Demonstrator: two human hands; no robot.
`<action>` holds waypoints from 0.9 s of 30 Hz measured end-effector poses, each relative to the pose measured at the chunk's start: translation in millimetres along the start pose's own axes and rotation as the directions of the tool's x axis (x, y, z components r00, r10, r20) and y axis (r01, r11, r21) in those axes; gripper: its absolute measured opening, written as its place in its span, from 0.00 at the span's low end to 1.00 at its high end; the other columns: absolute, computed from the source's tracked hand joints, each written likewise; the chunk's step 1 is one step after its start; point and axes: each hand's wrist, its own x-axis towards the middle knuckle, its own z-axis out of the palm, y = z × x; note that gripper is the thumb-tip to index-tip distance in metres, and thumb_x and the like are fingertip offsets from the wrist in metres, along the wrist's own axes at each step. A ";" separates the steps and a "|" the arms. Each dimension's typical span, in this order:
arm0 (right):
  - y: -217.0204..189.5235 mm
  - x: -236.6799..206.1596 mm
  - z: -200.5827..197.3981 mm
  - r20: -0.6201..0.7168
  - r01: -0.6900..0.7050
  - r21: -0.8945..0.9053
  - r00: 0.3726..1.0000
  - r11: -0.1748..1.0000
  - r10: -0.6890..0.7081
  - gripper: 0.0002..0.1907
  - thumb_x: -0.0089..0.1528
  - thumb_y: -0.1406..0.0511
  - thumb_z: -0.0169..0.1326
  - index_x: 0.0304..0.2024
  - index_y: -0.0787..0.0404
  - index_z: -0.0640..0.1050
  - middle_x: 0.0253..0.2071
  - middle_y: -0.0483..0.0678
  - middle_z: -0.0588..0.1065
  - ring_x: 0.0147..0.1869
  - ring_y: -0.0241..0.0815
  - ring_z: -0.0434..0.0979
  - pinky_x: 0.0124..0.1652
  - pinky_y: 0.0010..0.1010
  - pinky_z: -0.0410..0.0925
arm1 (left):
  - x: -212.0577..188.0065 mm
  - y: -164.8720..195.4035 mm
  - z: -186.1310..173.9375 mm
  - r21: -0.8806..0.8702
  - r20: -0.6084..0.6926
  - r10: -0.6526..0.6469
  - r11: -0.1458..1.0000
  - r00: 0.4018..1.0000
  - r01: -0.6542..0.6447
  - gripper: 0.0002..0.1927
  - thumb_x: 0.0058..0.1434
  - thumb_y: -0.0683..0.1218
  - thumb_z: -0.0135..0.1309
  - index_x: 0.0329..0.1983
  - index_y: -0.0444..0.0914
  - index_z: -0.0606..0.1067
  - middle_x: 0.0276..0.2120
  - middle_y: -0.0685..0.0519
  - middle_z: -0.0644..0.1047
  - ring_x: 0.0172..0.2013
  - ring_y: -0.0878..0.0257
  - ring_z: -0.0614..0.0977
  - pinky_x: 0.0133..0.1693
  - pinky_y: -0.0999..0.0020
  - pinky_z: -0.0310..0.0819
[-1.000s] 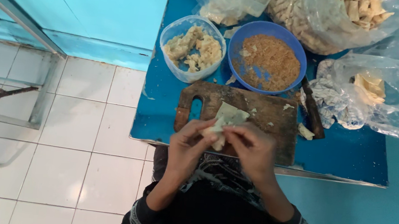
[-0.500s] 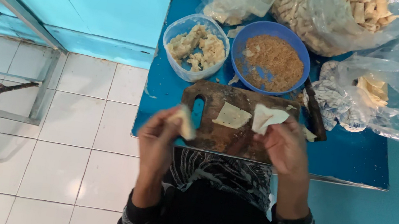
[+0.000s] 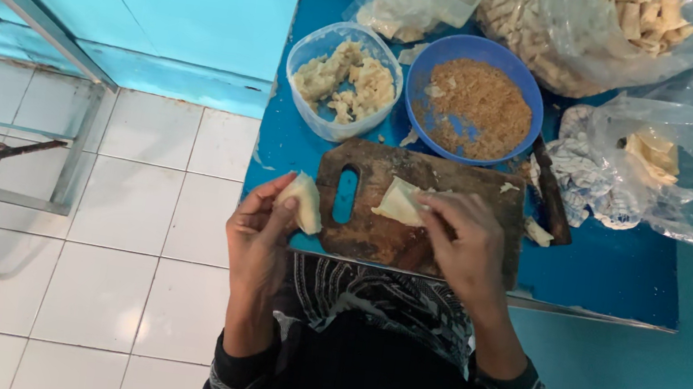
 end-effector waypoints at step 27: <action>1.4 -11.5 7.8 -0.007 0.105 -0.190 0.994 0.976 -0.109 0.05 0.62 0.68 0.62 0.40 0.63 0.83 0.47 0.52 0.78 0.49 0.48 0.79 0.45 0.38 0.72 | -1.2 2.0 -1.5 -0.009 -0.006 -0.034 0.999 0.999 0.034 0.16 0.67 0.34 0.53 0.57 0.28 0.75 0.47 0.44 0.81 0.44 0.61 0.85 0.46 0.66 0.82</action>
